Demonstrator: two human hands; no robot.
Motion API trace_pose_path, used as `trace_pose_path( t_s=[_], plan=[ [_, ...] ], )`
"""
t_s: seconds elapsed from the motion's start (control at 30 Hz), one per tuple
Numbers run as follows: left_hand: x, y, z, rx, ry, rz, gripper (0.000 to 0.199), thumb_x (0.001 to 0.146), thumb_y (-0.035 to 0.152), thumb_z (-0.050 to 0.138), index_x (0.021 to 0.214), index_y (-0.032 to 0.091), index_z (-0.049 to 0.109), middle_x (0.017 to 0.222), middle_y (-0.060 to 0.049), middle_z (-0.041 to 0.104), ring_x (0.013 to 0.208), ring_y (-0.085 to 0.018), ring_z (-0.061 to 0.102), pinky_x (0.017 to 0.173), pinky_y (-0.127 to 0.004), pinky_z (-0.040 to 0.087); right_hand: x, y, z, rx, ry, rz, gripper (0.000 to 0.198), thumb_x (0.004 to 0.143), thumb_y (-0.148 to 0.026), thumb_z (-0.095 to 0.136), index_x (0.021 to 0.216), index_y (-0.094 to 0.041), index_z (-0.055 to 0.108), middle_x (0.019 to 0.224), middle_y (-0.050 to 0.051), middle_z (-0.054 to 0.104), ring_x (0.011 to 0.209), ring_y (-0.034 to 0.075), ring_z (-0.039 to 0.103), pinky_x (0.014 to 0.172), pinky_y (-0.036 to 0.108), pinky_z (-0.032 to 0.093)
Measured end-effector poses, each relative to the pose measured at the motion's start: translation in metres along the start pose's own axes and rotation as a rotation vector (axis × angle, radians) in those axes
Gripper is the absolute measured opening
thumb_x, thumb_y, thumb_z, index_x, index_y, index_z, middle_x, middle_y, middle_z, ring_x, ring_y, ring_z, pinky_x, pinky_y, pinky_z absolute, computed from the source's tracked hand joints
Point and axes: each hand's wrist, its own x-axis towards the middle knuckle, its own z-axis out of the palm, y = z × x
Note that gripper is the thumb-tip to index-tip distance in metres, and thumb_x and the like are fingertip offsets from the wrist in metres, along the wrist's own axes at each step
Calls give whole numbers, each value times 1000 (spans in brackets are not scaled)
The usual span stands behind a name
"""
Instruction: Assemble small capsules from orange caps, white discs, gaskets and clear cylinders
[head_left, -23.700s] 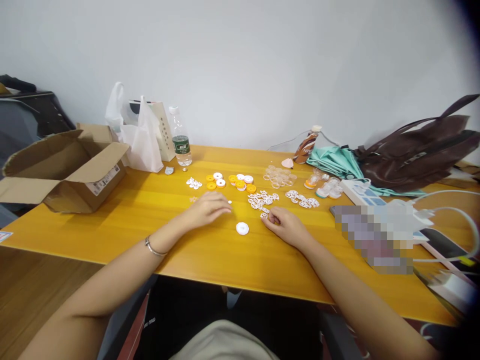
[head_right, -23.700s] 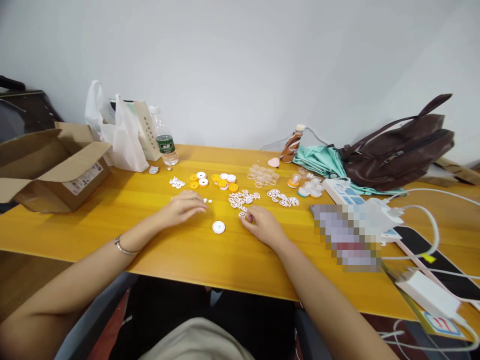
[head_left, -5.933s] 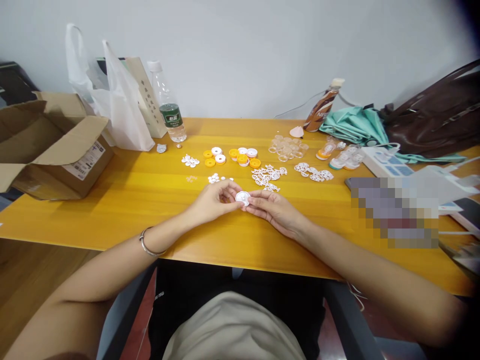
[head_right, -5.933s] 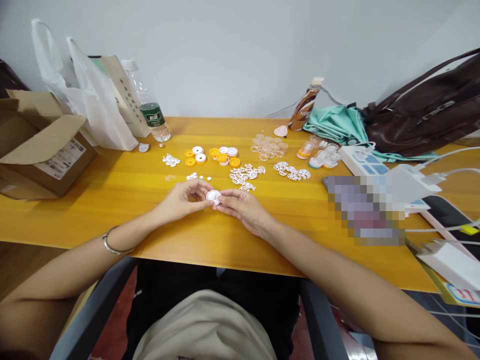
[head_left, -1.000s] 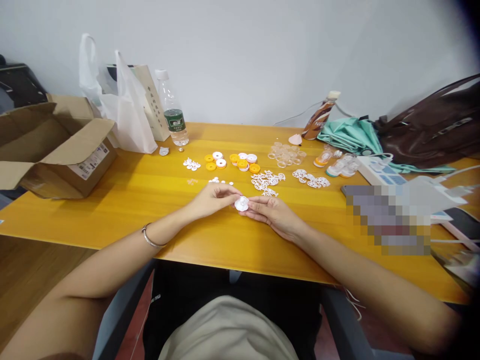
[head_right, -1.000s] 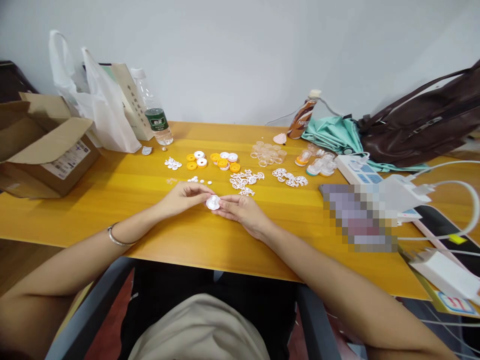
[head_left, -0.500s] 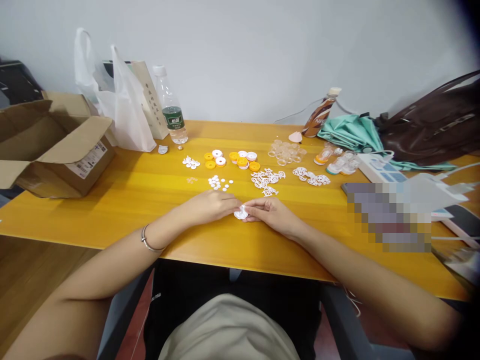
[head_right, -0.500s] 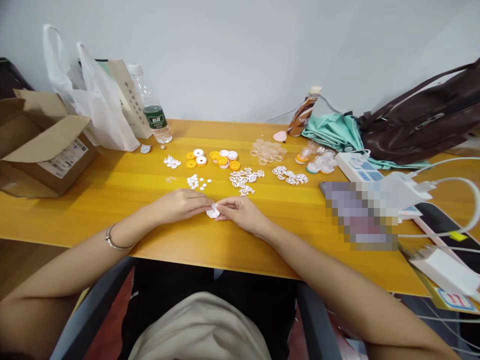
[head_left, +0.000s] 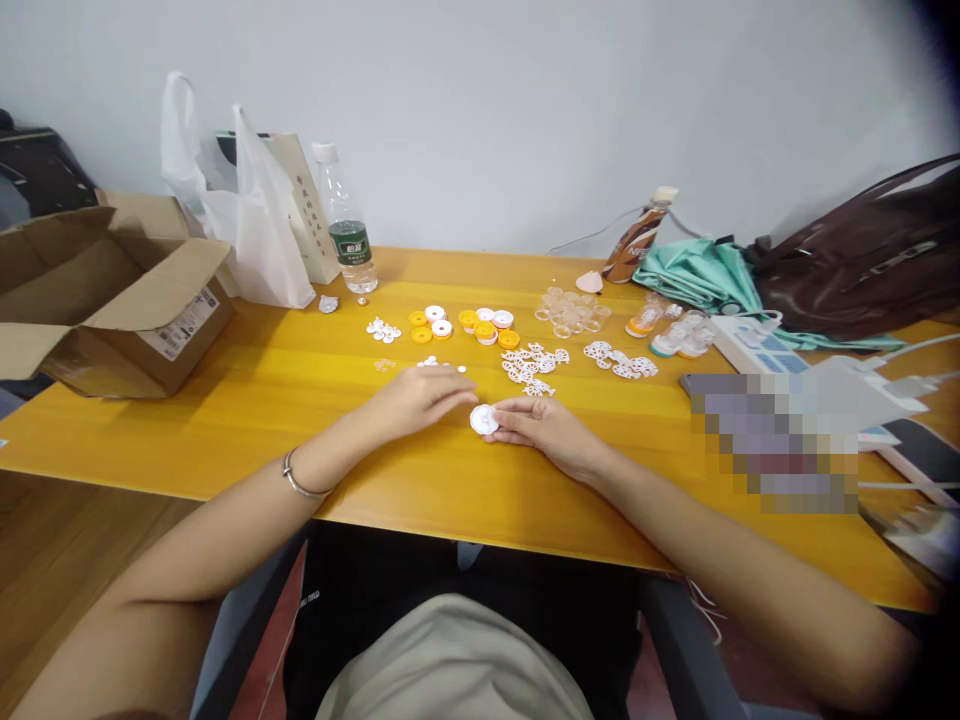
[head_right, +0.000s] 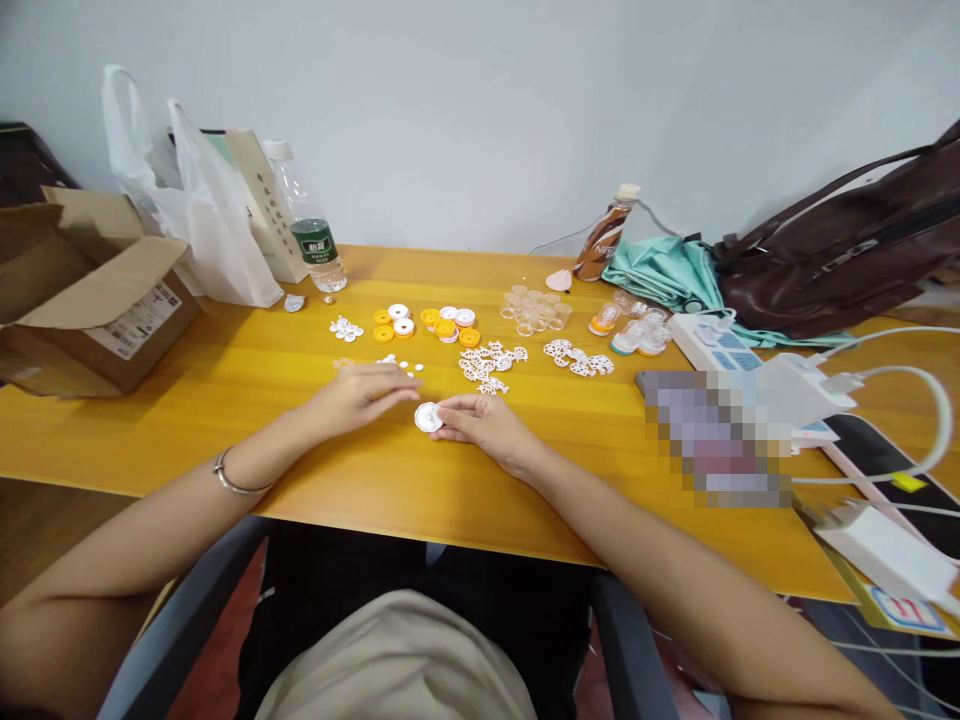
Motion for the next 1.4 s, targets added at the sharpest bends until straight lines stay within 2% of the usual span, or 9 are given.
trace_pose_path(
  t_s=[0.13, 0.23, 0.37, 0.63, 0.87, 0.97, 1.07, 1.27, 1.4],
  plan=[
    [11, -25, -9, 15, 152, -347, 20, 85, 28, 51, 90, 15, 66, 86, -7, 69, 71, -15, 61, 66, -26, 47, 0, -1, -1, 115, 49, -8, 13, 70, -24, 72, 80, -17, 70, 90, 4, 72, 77, 13, 69, 88, 26, 53],
    [27, -47, -11, 112, 143, -445, 21, 83, 28, 52, 92, 15, 65, 89, -8, 68, 77, -18, 61, 71, -29, 46, 0, 0, -2, 169, 53, -10, 12, 72, -23, 70, 82, -17, 70, 93, 5, 72, 80, 13, 69, 91, 26, 51],
    [58, -61, -3, 158, 43, -373, 26, 81, 28, 52, 100, 12, 61, 100, -10, 65, 93, -21, 59, 84, -33, 43, 0, -1, -4, 224, 80, -9, 10, 74, -21, 69, 82, -17, 70, 92, 3, 72, 80, 12, 69, 92, 23, 50],
    [99, -70, 11, 150, -327, -153, 40, 79, 29, 57, 117, 19, 55, 121, -9, 57, 114, -26, 48, 97, -41, 30, -4, -6, -5, 284, 89, -2, 7, 75, -19, 67, 81, -16, 67, 91, 4, 72, 82, 13, 69, 90, 24, 51],
    [100, -67, 13, 176, -334, -205, 31, 79, 17, 51, 108, 20, 59, 111, -9, 61, 108, -27, 50, 91, -45, 30, -4, -7, -5, 297, 86, -10, 5, 76, -18, 65, 81, -16, 67, 90, 5, 72, 80, 12, 69, 88, 21, 52],
    [93, -63, 7, 4, -210, -236, 31, 78, 23, 56, 108, 19, 58, 113, -9, 60, 108, -25, 50, 93, -42, 32, -4, -7, -6, 305, 95, -14, 4, 76, -18, 65, 79, -16, 67, 89, 4, 72, 80, 12, 69, 88, 22, 52],
    [75, -48, -6, -375, -65, -274, 36, 78, 26, 57, 114, 18, 54, 117, -9, 57, 105, -19, 52, 90, -35, 40, -4, -7, -6, 316, 104, -31, 3, 76, -18, 65, 77, -17, 67, 89, 4, 72, 81, 12, 69, 91, 24, 51],
    [15, -7, -17, -1118, -45, -484, 32, 80, 24, 59, 112, 22, 57, 117, -7, 56, 104, -17, 56, 88, -31, 47, -4, -3, 1, 350, 117, -46, 6, 75, -18, 65, 80, -16, 69, 94, 5, 72, 89, 13, 67, 93, 24, 49],
    [-1, -3, -4, -1301, -30, -574, 33, 77, 23, 63, 110, 21, 57, 110, -7, 59, 104, -17, 57, 92, -34, 47, -4, -2, 2, 349, 111, -41, 8, 76, -19, 64, 81, -16, 70, 93, 5, 72, 90, 14, 67, 93, 24, 50]
  ],
)
